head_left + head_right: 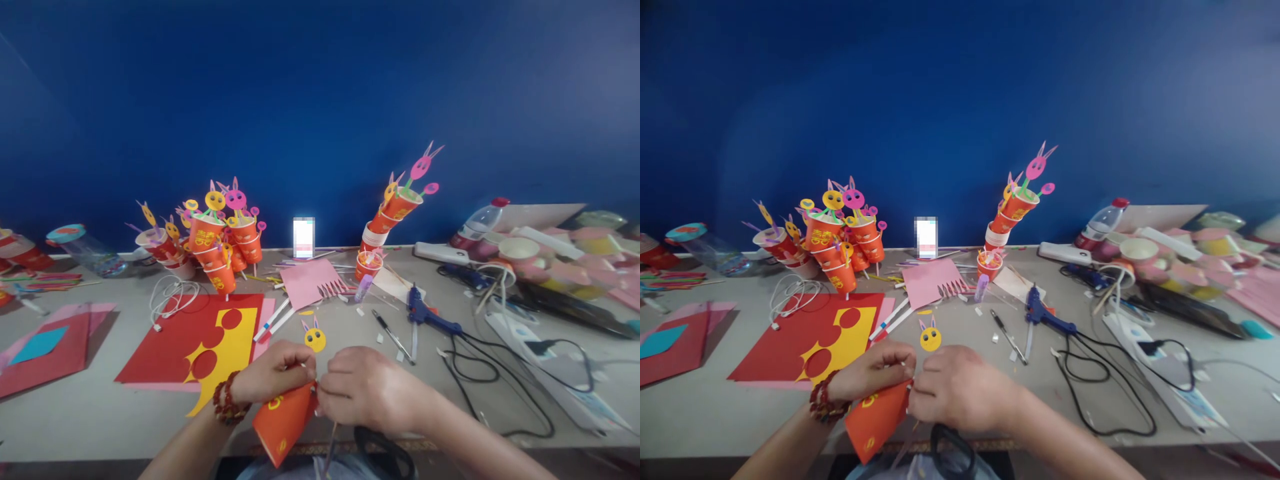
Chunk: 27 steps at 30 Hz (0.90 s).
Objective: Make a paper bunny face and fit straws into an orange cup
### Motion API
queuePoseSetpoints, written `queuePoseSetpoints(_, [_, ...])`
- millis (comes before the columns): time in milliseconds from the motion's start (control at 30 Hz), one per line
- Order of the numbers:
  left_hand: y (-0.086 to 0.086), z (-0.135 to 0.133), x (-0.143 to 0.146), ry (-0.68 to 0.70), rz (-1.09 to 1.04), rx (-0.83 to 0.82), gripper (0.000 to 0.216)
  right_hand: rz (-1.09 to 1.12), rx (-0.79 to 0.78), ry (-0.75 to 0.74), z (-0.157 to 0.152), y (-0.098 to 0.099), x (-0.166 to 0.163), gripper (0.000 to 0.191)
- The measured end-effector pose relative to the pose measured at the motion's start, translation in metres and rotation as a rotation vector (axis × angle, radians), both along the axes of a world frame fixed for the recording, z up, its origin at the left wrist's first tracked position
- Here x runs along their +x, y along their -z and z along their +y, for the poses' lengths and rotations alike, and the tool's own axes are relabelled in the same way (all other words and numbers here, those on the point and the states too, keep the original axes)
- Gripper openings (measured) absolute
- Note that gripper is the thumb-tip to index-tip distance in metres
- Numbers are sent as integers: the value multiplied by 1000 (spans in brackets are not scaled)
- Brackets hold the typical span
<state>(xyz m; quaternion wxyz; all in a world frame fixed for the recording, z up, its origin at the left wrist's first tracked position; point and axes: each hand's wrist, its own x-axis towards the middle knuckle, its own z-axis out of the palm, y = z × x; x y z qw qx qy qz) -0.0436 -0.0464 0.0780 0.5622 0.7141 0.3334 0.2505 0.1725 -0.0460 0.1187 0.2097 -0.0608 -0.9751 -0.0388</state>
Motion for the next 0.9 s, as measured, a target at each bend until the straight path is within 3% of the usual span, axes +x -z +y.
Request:
queuePoseSetpoints(200, [-9,-10,1,-169,192,278,18,207,-216,130,-7,20,-2,26])
queuePoseSetpoints(433, [-4,-23,0,-269,196,642,10,643,-949,535,-25,44,-13,31])
queuePoseSetpoints(500, [4,-26,0,-308,159,692,16,742,-1046,583,-29,49,-14,31])
queuePoseSetpoints(567, [12,-28,2,-381,128,716,18,751,-987,583,-31,51,-14,29])
queuePoseSetpoints(800, [23,-32,15,-569,4,728,18,747,-567,539,-32,50,-16,14])
queuePoseSetpoints(900, [24,-36,17,-578,-53,654,9,782,-449,473,-30,48,-21,12])
